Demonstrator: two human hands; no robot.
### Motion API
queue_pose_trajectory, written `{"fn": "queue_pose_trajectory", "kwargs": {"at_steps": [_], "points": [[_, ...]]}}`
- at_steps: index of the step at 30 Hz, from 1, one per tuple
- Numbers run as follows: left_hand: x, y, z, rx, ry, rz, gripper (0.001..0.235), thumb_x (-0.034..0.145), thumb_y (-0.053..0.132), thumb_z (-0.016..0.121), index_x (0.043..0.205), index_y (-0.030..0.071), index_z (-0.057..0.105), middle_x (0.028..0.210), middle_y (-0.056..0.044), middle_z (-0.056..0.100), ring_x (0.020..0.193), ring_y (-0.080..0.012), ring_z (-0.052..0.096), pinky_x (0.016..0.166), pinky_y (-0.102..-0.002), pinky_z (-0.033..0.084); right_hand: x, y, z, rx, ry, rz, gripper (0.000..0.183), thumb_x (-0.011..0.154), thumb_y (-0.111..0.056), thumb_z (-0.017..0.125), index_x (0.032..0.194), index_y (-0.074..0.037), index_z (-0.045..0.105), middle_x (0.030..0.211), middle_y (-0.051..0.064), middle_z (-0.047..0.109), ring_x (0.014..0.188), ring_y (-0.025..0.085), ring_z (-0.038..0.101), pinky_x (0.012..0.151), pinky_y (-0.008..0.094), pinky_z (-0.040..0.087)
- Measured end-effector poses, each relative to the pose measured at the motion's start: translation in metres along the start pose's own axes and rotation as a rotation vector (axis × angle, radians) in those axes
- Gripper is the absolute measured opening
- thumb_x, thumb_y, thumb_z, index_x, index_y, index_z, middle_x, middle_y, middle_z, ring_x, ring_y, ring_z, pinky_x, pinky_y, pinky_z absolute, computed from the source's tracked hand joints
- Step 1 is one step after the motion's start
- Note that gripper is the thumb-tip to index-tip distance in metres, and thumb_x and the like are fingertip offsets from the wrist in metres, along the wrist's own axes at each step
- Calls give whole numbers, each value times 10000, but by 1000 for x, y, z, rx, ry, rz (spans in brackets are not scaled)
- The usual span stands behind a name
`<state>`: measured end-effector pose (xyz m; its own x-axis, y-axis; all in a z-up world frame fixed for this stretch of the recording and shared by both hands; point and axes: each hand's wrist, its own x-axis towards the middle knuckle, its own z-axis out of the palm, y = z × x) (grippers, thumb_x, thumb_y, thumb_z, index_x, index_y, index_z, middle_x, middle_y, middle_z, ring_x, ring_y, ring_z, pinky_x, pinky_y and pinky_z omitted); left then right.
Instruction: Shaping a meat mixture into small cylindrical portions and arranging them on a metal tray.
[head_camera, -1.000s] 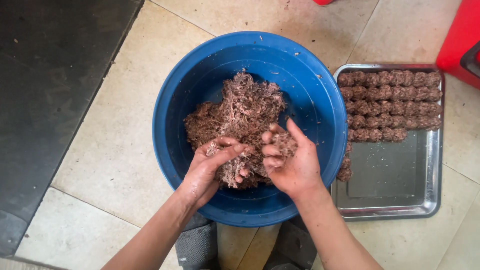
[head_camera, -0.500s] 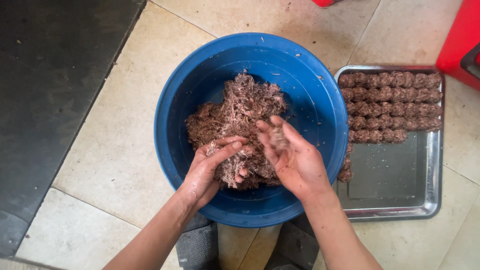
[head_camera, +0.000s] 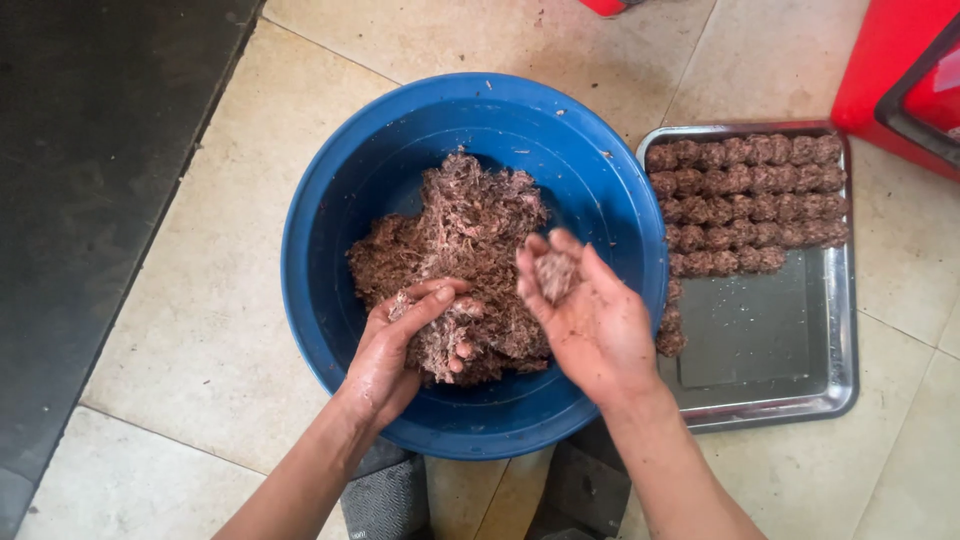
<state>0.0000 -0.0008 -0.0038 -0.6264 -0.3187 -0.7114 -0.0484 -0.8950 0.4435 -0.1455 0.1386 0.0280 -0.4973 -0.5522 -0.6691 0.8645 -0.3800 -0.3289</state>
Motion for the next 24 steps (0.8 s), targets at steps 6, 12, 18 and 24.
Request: {"fn": "queue_pose_trajectory", "kwargs": {"at_steps": [6,12,18,24], "points": [[-11,11,-3,102,-49,-71,337,964,100,601,1252,-63,662,1023,-221,748,639,-251,632,516,-307,480,-12,-17,-35,240,-140,-5,303,1086,-389,493,1038,-113,612,895,76,660,607,92,561,430,193,403],[-8,8,2,151,-22,-77,337,963,110,590,1246,-68,637,1063,-256,732,644,-278,611,505,-323,470,-42,-43,-13,125,-97,8,583,1021,-588,528,706,-103,599,662,52,585,404,47,449,313,149,291],[0,0,-11,183,-25,-36,339,982,130,577,1260,-55,634,1040,-238,724,636,-266,599,481,-326,474,-39,-82,-64,13,36,-290,427,1064,-337,562,684,-148,611,564,-15,614,338,26,449,286,155,300],[0,1,-17,143,-10,-34,348,1024,204,495,1256,-18,627,1110,-192,698,715,-242,586,578,-350,467,-37,-152,-135,-65,389,-735,262,1080,-241,487,1177,-64,653,1083,102,710,897,144,676,758,242,573]]}}
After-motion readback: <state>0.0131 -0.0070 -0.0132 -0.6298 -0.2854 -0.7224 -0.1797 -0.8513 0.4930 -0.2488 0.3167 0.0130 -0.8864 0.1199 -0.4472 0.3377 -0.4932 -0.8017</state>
